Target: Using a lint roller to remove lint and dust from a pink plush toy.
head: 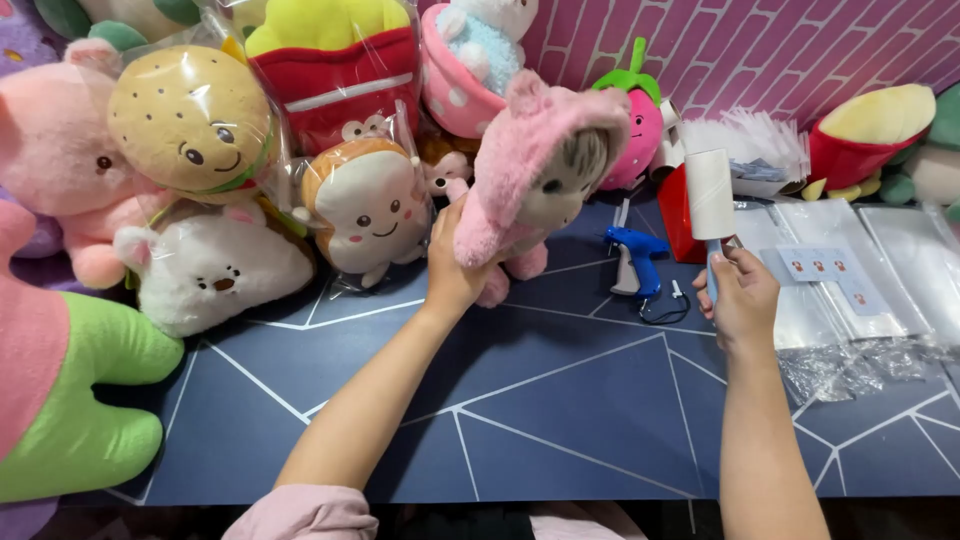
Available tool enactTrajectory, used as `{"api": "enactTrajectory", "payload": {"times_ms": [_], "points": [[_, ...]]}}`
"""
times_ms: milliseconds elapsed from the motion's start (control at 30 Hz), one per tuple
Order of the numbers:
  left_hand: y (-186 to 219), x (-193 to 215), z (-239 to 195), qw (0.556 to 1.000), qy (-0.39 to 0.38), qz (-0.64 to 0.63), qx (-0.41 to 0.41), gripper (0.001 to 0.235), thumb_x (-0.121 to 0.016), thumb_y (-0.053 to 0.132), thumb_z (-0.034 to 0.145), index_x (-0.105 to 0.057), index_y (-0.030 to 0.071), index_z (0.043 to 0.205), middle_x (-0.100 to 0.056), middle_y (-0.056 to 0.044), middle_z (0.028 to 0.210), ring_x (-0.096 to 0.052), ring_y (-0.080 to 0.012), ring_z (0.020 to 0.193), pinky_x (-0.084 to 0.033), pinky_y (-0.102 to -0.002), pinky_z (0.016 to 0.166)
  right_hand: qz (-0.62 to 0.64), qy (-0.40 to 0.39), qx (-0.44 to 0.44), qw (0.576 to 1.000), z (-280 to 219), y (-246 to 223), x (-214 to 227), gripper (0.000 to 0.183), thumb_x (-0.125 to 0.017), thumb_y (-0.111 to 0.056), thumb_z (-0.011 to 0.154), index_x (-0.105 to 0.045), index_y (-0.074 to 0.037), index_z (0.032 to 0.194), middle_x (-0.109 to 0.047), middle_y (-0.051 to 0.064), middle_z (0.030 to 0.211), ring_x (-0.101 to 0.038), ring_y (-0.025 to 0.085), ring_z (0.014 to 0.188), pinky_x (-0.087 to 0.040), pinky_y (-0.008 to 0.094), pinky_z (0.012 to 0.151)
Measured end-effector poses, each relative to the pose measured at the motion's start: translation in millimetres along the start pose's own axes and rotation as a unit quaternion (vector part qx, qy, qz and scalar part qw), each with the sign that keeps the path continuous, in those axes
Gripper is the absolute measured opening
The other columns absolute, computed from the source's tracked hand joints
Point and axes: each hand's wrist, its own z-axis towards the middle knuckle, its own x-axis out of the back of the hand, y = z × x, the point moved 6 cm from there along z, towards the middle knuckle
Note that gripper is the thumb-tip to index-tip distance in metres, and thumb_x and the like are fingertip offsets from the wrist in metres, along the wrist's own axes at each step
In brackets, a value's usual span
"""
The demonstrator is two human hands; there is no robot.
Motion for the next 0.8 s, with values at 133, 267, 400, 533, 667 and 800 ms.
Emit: {"api": "enactTrajectory", "payload": {"times_ms": [133, 267, 400, 533, 667, 800], "points": [[0, 37, -27, 0.994, 0.061, 0.022, -0.091, 0.070, -0.088, 0.032, 0.077, -0.057, 0.017, 0.137, -0.059, -0.004, 0.130, -0.058, -0.0267, 0.122, -0.043, -0.038, 0.110, 0.048, 0.000, 0.071, 0.996, 21, 49, -11, 0.018, -0.051, -0.012, 0.113, -0.064, 0.000, 0.111, -0.059, 0.016, 0.067, -0.049, 0.015, 0.039, -0.039, 0.027, 0.032], [-23, 43, -49, 0.968, 0.064, 0.108, -0.217, 0.072, -0.088, 0.032, 0.078, -0.057, 0.004, 0.137, -0.052, -0.017, 0.138, -0.047, -0.0418, 0.131, -0.038, -0.049, 0.115, 0.065, -0.008, 0.076, 0.995, 4, 52, -39, 0.019, -0.047, -0.012, 0.113, -0.063, -0.001, 0.113, -0.060, 0.013, 0.067, -0.052, 0.015, 0.040, -0.042, 0.026, 0.034], [-13, 38, -52, 0.924, 0.071, 0.171, -0.336, 0.043, -0.071, 0.036, 0.097, -0.067, 0.010, 0.131, -0.057, -0.018, 0.136, -0.052, -0.0490, 0.125, -0.041, -0.057, 0.108, 0.048, -0.021, 0.114, 0.992, 5, 81, -37, 0.019, -0.051, -0.011, 0.112, -0.064, 0.004, 0.115, -0.061, 0.017, 0.069, -0.051, 0.016, 0.040, -0.043, 0.027, 0.036], [-8, 25, -60, 0.903, 0.057, 0.214, -0.368, 0.033, -0.064, 0.031, 0.101, -0.071, 0.021, 0.132, -0.060, -0.013, 0.137, -0.054, -0.0457, 0.125, -0.044, -0.056, 0.106, 0.026, -0.019, 0.129, 0.991, 1, 68, -31, 0.021, -0.049, -0.009, 0.113, -0.063, 0.005, 0.120, -0.063, 0.017, 0.071, -0.050, 0.015, 0.041, -0.042, 0.026, 0.037], [3, 10, -70, 0.898, 0.022, 0.263, -0.351, 0.033, -0.059, 0.036, 0.103, -0.068, 0.030, 0.134, -0.059, -0.005, 0.140, -0.051, -0.0383, 0.132, -0.040, -0.058, 0.109, 0.013, -0.028, 0.177, 0.984, 0, 54, -28, 0.019, -0.052, -0.006, 0.112, -0.055, 0.005, 0.126, -0.064, 0.021, 0.078, -0.050, 0.015, 0.043, -0.041, 0.026, 0.039], [12, 5, -74, 0.902, 0.005, 0.264, -0.342, 0.033, -0.055, 0.038, 0.104, -0.067, 0.031, 0.134, -0.058, -0.004, 0.141, -0.050, -0.0358, 0.133, -0.040, -0.057, 0.109, 0.000, -0.059, 0.210, 0.976, -6, 35, -21, 0.021, -0.051, -0.005, 0.112, -0.049, 0.002, 0.132, -0.066, 0.022, 0.082, -0.051, 0.013, 0.043, -0.038, 0.023, 0.040]]}}
